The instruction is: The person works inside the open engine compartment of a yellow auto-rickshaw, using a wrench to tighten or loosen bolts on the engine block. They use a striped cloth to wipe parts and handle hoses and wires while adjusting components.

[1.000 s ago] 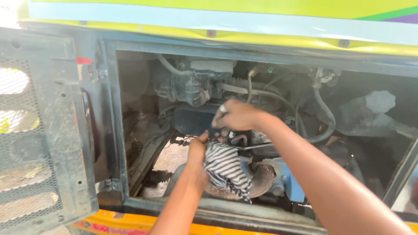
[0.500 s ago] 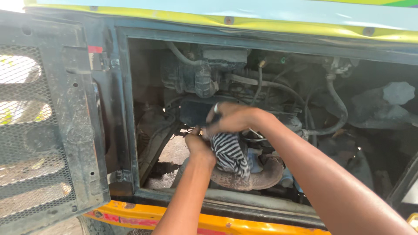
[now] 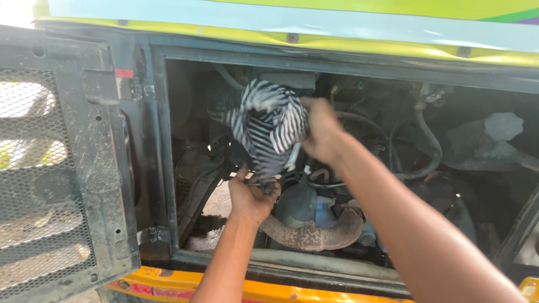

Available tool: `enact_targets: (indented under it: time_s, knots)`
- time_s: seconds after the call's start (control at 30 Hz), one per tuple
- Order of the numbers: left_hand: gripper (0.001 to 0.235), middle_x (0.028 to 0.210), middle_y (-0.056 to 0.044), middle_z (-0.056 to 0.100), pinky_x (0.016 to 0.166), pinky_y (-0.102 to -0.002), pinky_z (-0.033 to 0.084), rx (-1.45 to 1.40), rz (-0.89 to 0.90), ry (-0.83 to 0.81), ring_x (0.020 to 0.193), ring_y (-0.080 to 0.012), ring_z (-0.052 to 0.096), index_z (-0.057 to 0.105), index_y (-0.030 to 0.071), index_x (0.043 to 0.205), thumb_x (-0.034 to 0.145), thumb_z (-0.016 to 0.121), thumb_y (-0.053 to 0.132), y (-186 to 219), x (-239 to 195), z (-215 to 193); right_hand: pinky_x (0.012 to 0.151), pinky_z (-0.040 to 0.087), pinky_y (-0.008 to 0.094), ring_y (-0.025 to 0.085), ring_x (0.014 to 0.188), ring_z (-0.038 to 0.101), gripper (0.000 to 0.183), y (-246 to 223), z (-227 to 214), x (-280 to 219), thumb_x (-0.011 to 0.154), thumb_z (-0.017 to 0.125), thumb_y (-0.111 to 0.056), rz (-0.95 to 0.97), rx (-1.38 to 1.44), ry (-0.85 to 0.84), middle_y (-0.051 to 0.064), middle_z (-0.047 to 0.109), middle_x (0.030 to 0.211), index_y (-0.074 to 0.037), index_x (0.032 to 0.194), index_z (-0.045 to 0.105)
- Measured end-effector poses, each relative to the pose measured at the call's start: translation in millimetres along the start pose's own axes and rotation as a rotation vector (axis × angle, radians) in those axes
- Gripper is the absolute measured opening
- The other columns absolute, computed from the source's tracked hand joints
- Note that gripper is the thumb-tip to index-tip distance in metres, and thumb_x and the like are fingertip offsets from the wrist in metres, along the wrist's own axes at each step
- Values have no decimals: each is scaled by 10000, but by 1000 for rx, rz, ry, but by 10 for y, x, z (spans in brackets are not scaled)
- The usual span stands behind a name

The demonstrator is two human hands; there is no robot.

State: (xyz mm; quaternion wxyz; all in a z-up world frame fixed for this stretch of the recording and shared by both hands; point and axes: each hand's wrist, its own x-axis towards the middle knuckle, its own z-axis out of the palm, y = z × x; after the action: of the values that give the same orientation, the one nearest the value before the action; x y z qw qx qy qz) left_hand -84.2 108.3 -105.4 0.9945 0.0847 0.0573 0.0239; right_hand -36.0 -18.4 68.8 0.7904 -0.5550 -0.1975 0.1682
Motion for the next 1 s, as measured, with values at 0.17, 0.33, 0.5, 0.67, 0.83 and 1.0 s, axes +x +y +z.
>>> enact_targets:
  time_s: [0.17,0.33,0.5,0.67,0.83,1.0]
  knots:
    - [395,956,-158,619,761,-397,568,45,-109,-81,848,-274,605,592,-3,1115,1043,416,343,-226,-19,67,929,515,400,256,1016,696,417,510,90,11,945,540,-313,13,-437,56,149,758,1108,27,1136,689]
    - [394,767,-57,587,510,-297,403,53,-228,-210,611,-164,463,664,14,1034,919,440,317,-180,141,-40,947,474,407,281,1094,682,439,422,196,-30,908,613,-380,-205,-849,333,173,745,1144,-9,1122,707]
    - [102,751,-14,498,590,-315,406,264,-87,-77,643,-161,429,586,88,951,961,514,160,19,149,-108,946,466,390,262,1098,655,427,145,-20,-114,853,702,-344,-141,-799,461,133,714,1155,-27,1138,729]
    - [197,730,-16,469,595,-365,428,519,99,-2,652,-178,480,530,117,882,1016,573,255,153,-4,173,911,544,361,229,995,740,427,45,-188,-337,790,760,-301,-174,-801,330,139,791,1061,-6,1097,745]
    - [385,870,35,557,613,-363,436,845,313,184,767,-120,529,638,126,1067,995,588,502,-109,-249,699,926,520,371,203,1016,699,429,188,-163,-484,865,753,-359,-126,-1004,230,117,765,1059,-36,1147,743]
    - [521,938,-127,756,725,-389,550,1018,541,-50,842,-225,688,722,-48,1053,860,789,431,-383,-365,1005,912,589,388,227,1006,738,386,1,-525,-557,942,605,-267,-20,-654,21,80,785,1112,-57,1246,718]
